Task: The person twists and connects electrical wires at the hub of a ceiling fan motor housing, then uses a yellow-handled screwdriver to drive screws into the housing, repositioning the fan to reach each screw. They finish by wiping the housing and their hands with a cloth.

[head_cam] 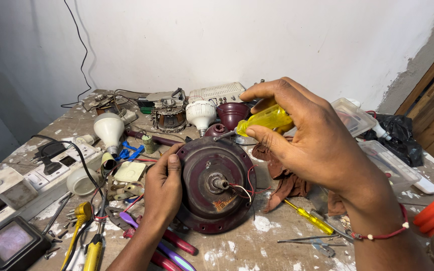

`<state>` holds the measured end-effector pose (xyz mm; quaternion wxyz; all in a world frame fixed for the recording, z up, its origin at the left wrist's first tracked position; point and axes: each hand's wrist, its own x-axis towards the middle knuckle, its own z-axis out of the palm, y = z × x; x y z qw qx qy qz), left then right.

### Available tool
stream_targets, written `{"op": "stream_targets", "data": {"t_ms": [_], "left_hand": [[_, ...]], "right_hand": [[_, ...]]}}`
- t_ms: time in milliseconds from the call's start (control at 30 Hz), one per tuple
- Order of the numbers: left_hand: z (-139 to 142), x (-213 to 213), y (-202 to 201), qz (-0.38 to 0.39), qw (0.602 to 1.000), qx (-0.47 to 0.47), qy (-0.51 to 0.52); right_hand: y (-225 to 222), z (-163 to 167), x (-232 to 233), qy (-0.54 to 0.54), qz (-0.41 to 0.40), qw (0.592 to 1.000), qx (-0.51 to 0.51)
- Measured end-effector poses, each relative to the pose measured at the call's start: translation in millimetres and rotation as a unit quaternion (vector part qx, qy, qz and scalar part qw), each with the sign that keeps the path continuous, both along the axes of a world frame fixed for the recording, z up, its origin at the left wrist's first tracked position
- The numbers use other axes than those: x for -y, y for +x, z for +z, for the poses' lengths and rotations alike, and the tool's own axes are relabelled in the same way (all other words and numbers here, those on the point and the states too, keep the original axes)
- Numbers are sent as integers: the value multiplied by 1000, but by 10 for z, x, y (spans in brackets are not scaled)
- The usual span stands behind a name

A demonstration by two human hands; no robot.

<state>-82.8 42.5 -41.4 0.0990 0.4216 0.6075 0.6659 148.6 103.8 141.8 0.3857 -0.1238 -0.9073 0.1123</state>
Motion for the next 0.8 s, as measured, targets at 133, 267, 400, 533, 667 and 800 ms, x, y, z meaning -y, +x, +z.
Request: {"op": "stream_targets", "data": {"t_ms": [133, 267, 400, 533, 667, 800], "left_hand": [[-8, -7, -10, 0, 1000, -7, 4], [-26, -11, -11, 1, 1000, -7, 6], [-28, -15, -10, -1, 1000, -5, 15], [-15, -3, -6, 1, 1000, -4, 8], [3, 3, 6, 2, 1000, -6, 3], [21, 14, 5, 1, 1000, -4, 3]], "right_hand": [[-6, -29, -23, -20, 18, 1000, -4], [-11, -36, -20, -67, 9, 998, -5], [7, -16, 0, -58, -34, 998, 2], [2, -1, -16, -46, -20, 999, -9], [27, -9, -29, -39, 5, 999, -3], [40, -13, -47, -32, 25, 999, -2]]}}
